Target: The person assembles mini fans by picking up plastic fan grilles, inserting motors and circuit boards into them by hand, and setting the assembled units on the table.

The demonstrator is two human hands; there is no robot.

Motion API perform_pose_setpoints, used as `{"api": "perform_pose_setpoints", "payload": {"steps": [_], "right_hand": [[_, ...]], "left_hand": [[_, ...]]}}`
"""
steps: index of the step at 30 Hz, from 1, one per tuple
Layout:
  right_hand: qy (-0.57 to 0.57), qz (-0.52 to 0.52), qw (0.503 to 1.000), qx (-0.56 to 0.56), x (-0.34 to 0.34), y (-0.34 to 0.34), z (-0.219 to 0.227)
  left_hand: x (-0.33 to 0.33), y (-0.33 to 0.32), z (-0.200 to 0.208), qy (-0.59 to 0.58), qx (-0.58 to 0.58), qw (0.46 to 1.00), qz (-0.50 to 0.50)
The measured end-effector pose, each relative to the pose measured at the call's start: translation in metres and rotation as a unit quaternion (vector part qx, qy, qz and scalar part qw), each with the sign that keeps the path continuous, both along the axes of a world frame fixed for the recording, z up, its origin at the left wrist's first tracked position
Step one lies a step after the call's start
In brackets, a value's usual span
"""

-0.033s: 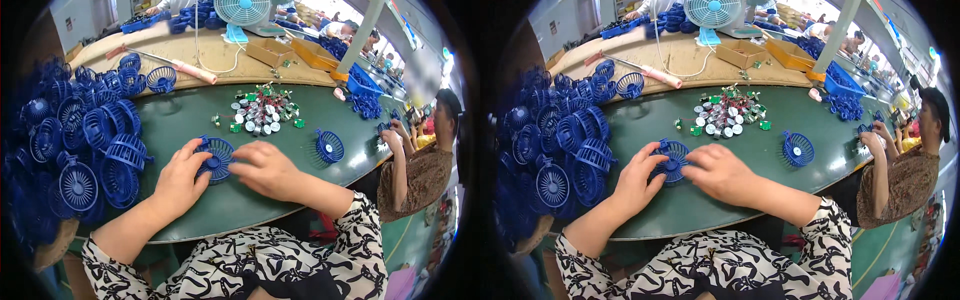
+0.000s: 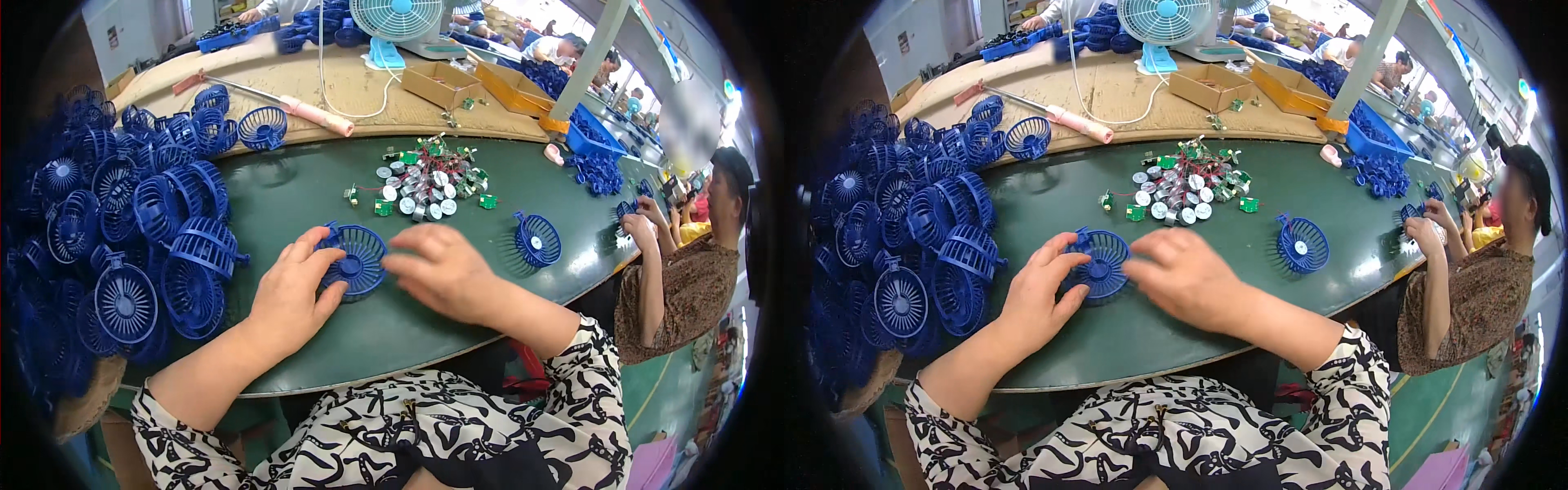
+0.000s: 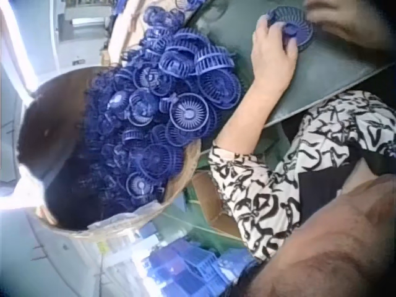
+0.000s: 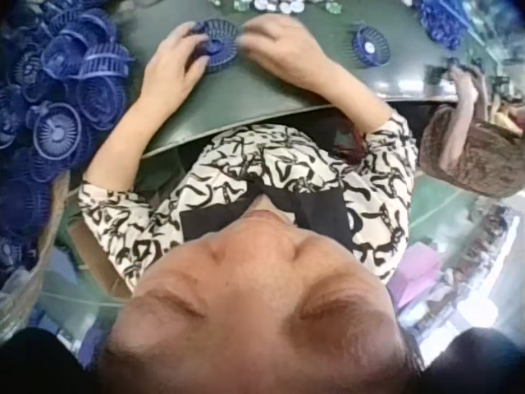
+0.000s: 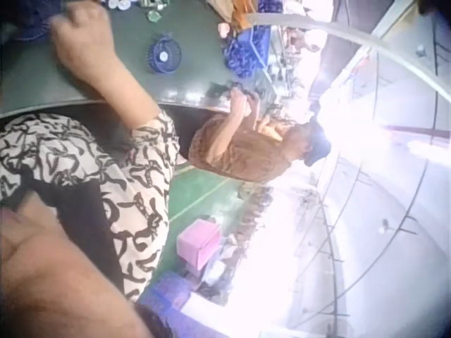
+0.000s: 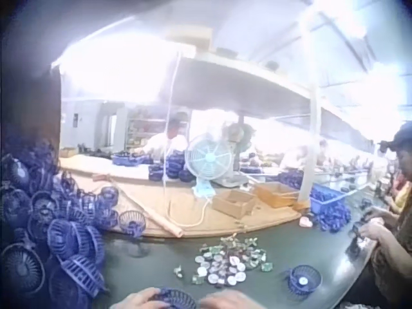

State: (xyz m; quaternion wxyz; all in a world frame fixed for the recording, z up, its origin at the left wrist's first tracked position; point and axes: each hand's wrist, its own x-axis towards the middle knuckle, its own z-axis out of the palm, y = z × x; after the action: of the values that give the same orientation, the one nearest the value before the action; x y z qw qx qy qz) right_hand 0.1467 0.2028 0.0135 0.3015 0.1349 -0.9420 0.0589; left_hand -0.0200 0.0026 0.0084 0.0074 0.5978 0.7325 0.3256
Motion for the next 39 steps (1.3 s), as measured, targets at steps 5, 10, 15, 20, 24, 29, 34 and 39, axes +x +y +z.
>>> {"api": "perform_pose_setpoints", "payload": {"steps": [5,10,15,20,24,29,34,39], "right_hand": [[0.023,-0.199,0.976,-0.088,-0.008,0.063,0.006],[0.013,-0.302,0.951,-0.072,-0.039,0.116,0.002],[-0.044,-0.342,0.938,-0.038,-0.052,0.124,0.0],[-0.066,-0.359,0.928,-0.075,-0.054,0.121,-0.001],[0.057,-0.301,0.921,-0.239,-0.053,0.141,-0.005],[0.168,-0.094,0.842,-0.504,-0.026,0.113,0.04],[0.04,-0.203,0.885,-0.417,0.016,0.093,0.028],[0.104,-0.293,0.896,-0.315,0.058,0.053,0.016]], "left_hand": [[0.007,-0.001,0.003,-0.019,-0.001,1.0,-0.008],[-0.001,0.002,-0.003,0.018,0.043,0.999,-0.013],[-0.006,0.008,-0.019,0.082,0.046,0.996,0.003],[-0.003,0.005,-0.015,0.058,0.007,0.998,-0.016],[-0.001,0.006,-0.012,0.066,0.021,0.995,-0.067],[0.0,0.003,-0.015,0.066,0.024,0.991,-0.111],[0.0,0.002,-0.009,0.046,-0.032,0.971,-0.233],[0.001,0.001,-0.008,0.058,-0.018,0.96,-0.275]]}}
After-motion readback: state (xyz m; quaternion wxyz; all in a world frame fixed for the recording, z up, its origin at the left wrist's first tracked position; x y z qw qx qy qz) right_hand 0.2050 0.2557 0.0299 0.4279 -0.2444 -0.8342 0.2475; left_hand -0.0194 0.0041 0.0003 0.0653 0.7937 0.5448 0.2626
